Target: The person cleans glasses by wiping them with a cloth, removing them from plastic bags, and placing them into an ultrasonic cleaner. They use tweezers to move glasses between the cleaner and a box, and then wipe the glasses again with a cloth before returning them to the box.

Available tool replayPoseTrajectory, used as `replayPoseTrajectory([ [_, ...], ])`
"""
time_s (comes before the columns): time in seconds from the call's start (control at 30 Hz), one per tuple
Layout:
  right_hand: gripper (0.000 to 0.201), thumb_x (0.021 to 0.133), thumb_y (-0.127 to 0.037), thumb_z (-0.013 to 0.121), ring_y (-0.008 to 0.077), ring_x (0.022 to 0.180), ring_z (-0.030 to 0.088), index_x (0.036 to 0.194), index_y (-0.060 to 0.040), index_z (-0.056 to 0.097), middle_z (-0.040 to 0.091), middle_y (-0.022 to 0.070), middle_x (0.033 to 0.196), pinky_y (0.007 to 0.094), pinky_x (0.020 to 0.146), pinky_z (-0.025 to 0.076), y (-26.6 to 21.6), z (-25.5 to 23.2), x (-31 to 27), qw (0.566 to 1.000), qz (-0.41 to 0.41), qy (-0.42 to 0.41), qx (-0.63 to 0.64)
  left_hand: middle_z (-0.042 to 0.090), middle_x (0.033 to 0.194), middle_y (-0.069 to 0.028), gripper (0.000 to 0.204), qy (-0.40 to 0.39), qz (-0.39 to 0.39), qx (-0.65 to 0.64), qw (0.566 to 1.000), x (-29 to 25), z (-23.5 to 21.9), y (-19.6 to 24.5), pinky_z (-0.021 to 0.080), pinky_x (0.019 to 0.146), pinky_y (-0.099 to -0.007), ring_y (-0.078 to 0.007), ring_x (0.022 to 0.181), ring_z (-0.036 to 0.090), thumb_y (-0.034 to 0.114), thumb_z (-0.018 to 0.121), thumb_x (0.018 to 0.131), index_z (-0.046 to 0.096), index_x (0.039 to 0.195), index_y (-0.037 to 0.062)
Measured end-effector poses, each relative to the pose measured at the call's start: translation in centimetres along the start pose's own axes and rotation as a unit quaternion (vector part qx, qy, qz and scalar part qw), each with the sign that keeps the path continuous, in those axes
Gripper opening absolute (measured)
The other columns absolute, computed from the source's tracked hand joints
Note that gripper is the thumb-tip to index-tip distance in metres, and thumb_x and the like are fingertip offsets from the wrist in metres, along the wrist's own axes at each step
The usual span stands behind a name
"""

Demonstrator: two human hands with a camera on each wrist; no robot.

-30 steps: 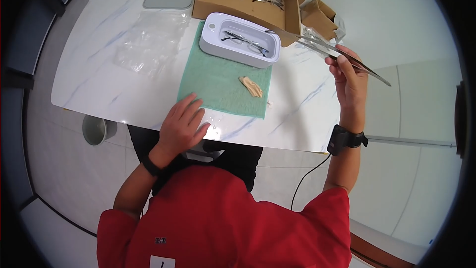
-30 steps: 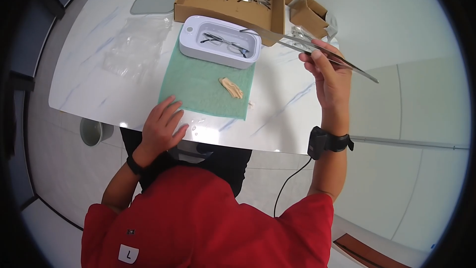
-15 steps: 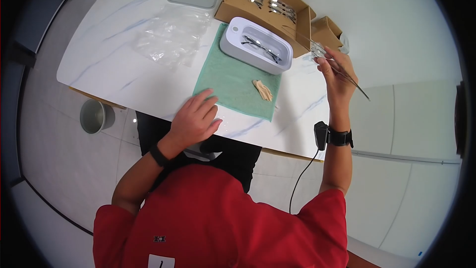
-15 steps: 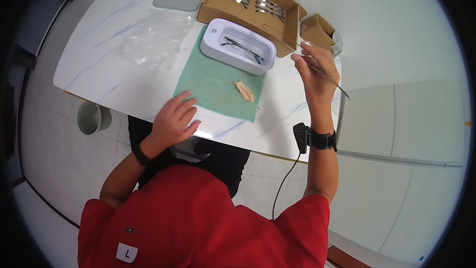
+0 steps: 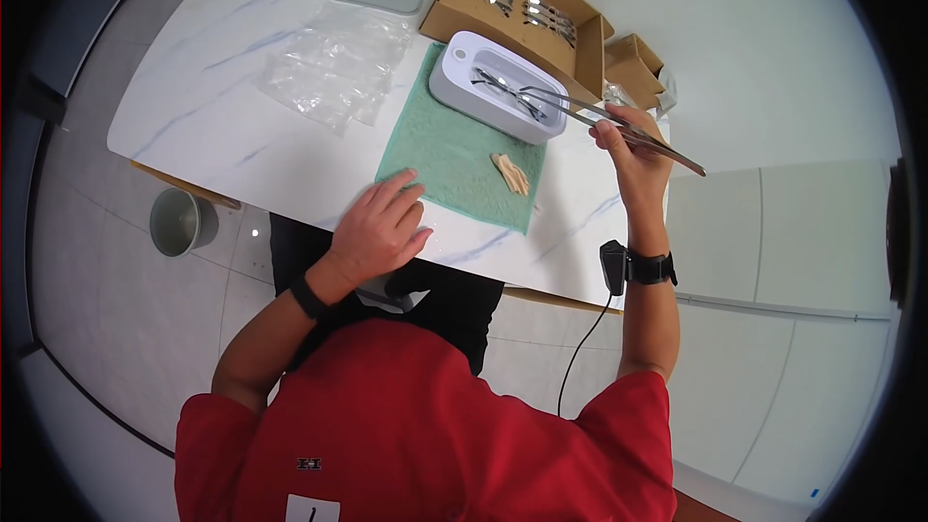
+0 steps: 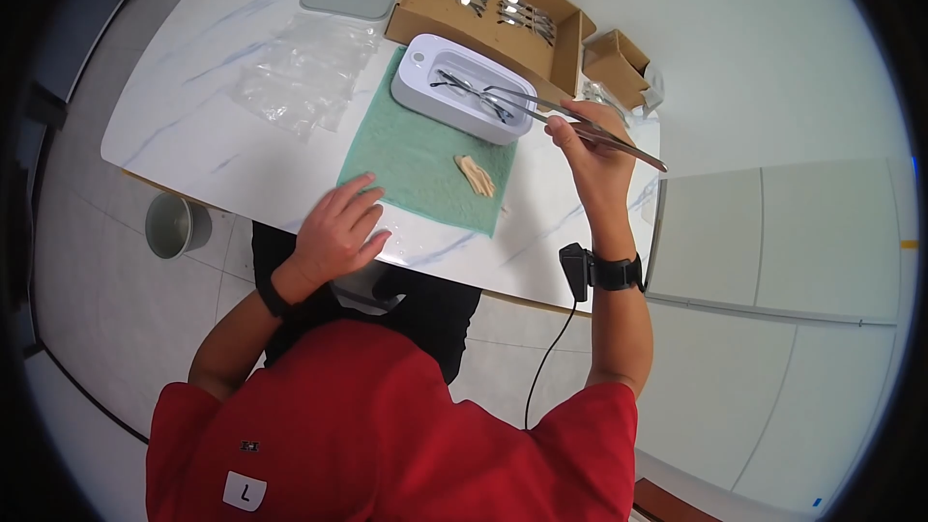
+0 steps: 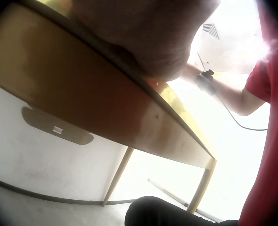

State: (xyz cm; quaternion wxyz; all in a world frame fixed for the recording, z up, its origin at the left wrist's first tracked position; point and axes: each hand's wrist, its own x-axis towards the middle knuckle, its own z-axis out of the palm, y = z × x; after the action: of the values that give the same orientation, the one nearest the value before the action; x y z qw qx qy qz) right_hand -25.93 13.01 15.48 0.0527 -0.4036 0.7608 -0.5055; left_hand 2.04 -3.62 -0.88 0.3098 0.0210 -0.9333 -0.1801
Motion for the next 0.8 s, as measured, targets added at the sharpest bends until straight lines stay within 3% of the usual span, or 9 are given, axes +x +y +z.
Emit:
replayPoseTrajectory([
  [0.43,0.033,0.092,-0.012,0.076,0.0218,0.082,0.074,0.116,0.0082,0.068,0.073,0.0154,0.096,0.0284,0.074,0.06,1.4,0.0,0.6,0.997,0.027,0.048,0.047,0.064,0.118,-0.0125,0.028,0.01,0.004,0.004,1.0,0.0,0.1,0.0,0.049,0.097,-0.0401,-0.0301,0.126,0.055,0.027,0.074,0.081,0.067,0.092,0.0025],
  [0.8,0.035,0.087,-0.015,0.081,0.0149,0.081,0.072,0.115,0.0021,0.07,0.075,0.0106,0.093,0.0246,0.075,0.056,1.7,0.3,-0.7,0.998,0.04,0.003,-0.043,0.065,0.119,-0.0124,0.026,0.008,-0.001,-0.001,1.0,-0.1,0.2,0.2,0.052,0.095,-0.0421,-0.0319,0.125,0.057,0.021,0.076,0.079,0.068,0.094,0.0017],
])
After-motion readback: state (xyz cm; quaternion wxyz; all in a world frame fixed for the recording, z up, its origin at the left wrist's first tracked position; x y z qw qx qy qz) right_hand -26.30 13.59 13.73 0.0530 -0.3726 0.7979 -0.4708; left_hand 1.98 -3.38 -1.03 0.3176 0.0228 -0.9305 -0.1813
